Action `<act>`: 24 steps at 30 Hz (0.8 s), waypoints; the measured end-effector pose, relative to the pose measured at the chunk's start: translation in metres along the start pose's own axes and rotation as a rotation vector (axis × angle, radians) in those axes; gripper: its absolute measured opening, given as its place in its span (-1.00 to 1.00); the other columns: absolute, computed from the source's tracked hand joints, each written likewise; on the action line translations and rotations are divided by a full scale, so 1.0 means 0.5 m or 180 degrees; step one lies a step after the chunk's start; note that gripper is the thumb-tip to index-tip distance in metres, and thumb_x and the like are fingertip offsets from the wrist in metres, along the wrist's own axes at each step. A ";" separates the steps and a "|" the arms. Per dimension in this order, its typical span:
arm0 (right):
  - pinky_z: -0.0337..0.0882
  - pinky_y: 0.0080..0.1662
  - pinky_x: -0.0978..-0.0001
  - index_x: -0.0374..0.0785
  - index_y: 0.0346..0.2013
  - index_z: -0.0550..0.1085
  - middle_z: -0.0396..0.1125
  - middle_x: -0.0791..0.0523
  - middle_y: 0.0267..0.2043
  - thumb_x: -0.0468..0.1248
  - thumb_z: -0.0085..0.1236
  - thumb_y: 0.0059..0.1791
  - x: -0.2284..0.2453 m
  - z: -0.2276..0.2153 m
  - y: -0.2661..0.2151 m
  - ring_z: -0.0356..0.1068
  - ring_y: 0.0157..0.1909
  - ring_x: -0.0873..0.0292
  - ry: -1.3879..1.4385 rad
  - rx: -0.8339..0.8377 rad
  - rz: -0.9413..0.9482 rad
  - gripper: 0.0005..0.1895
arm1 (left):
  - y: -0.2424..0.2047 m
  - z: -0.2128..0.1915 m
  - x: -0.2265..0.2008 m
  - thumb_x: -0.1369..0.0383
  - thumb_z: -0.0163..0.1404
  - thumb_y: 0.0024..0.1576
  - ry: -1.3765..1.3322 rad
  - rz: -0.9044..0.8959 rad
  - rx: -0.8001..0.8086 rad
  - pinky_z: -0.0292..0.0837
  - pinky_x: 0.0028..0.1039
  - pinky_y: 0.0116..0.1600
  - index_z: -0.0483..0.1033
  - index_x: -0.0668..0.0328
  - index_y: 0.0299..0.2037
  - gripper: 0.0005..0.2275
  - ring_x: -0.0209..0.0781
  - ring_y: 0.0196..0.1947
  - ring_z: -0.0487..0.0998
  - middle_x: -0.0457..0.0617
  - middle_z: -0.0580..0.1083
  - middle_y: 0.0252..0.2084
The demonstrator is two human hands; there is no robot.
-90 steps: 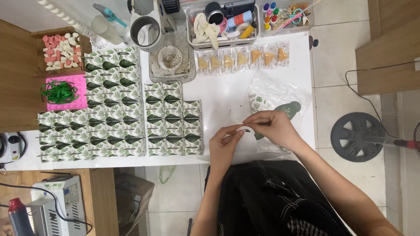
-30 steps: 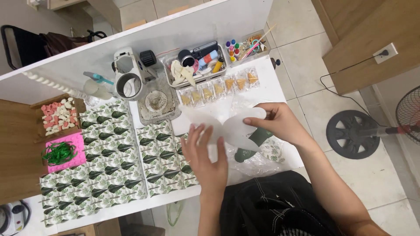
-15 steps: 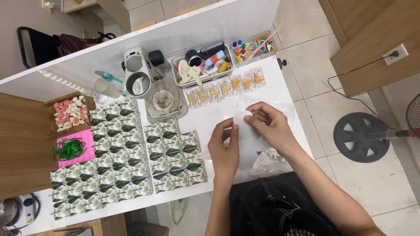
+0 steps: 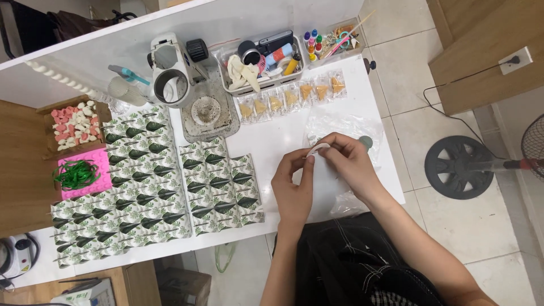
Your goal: Folding and assembling decorative paper gift boxes at a workshop table.
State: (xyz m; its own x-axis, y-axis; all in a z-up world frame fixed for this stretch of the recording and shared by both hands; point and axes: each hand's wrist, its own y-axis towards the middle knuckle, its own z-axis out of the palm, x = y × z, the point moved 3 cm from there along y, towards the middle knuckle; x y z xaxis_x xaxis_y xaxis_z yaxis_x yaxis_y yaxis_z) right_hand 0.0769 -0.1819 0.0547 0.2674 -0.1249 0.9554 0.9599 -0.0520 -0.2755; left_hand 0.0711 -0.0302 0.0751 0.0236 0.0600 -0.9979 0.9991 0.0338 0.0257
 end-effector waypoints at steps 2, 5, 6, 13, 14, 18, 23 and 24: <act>0.32 -0.24 0.52 -0.33 -0.20 0.58 0.42 0.20 -0.37 -0.38 0.08 0.05 0.015 -0.008 0.002 0.32 -0.32 0.40 -0.0201 0.0221 -0.0059 -0.86 | 0.002 -0.015 0.016 0.46 0.08 0.23 -0.0065 -0.0141 0.0054 0.53 -0.45 0.03 0.57 0.26 -0.05 -0.87 -0.27 -0.20 0.63 0.00 0.61 -0.23; 0.49 -0.10 0.47 -0.34 -0.18 0.62 0.53 0.13 -0.26 -0.31 0.11 0.03 -0.011 -0.031 0.017 0.49 -0.21 0.33 -0.0020 0.0563 0.0258 -0.80 | 0.002 -0.046 0.026 0.44 0.10 0.23 0.0008 -0.0275 0.0268 0.52 -0.46 0.02 0.57 0.25 -0.05 -0.86 -0.28 -0.21 0.64 0.00 0.63 -0.25; 0.53 -0.06 0.42 -0.35 -0.16 0.64 0.56 0.09 -0.22 -0.26 0.10 0.05 -0.031 -0.040 0.023 0.53 -0.17 0.29 0.0348 0.0661 0.0627 -0.76 | 0.002 -0.055 0.026 0.42 0.10 0.23 0.0131 -0.0265 0.0438 0.52 -0.47 0.01 0.58 0.25 -0.05 -0.86 -0.28 -0.21 0.64 0.00 0.64 -0.24; 0.53 -0.11 0.47 -0.39 -0.17 0.63 0.58 0.06 -0.23 -0.36 0.28 -0.08 -0.030 -0.006 0.045 0.55 -0.19 0.27 -0.0016 0.1240 0.0897 -0.78 | -0.020 -0.097 0.010 0.37 0.13 0.17 0.0345 -0.0680 0.0861 0.44 -0.50 -0.11 0.48 0.20 0.04 -0.75 -0.34 -0.28 0.63 -0.06 0.66 -0.28; 0.49 -0.17 0.50 -0.38 -0.16 0.64 0.58 0.06 -0.24 -0.36 0.28 -0.07 -0.021 0.002 0.048 0.51 -0.24 0.29 0.0003 0.1393 0.0914 -0.79 | -0.027 -0.102 0.016 0.38 0.15 0.17 0.0303 -0.0631 0.0820 0.44 -0.51 -0.08 0.47 0.21 0.03 -0.74 -0.35 -0.26 0.64 -0.06 0.66 -0.27; 0.30 -0.34 0.50 -0.44 -0.12 0.68 0.46 0.05 -0.37 -0.40 0.30 0.00 -0.035 0.005 0.069 0.30 -0.37 0.32 -0.0134 0.1793 0.1080 -0.81 | -0.036 -0.114 0.031 0.41 0.18 0.17 0.0204 -0.0319 0.0632 0.45 -0.52 0.04 0.46 0.25 0.00 -0.75 -0.36 -0.19 0.64 -0.06 0.64 -0.27; 0.44 -0.21 0.53 -0.39 -0.08 0.62 0.56 0.08 -0.21 -0.47 0.26 -0.07 -0.024 0.024 0.072 0.46 -0.23 0.33 -0.0166 0.1945 0.1015 -0.74 | -0.039 -0.119 0.023 0.44 0.19 0.15 0.0198 -0.0309 0.0501 0.44 -0.53 0.01 0.45 0.25 -0.01 -0.75 -0.36 -0.21 0.62 -0.08 0.63 -0.30; 0.49 -0.14 0.53 -0.37 -0.07 0.61 0.57 0.10 -0.18 -0.49 0.23 -0.09 -0.020 0.025 0.072 0.50 -0.19 0.34 -0.0194 0.1934 0.0965 -0.72 | -0.039 -0.119 0.022 0.44 0.18 0.16 0.0196 -0.0319 0.0480 0.44 -0.53 0.01 0.45 0.24 -0.01 -0.75 -0.36 -0.22 0.62 -0.08 0.63 -0.32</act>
State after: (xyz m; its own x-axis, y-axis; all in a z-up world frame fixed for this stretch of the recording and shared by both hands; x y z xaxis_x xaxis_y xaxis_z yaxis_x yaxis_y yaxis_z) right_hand 0.1096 -0.1699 0.0366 0.5192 0.0109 0.8546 0.7138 0.5444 -0.4406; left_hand 0.0500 0.0289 0.0672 -0.0740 0.1250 -0.9894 0.9904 -0.1069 -0.0876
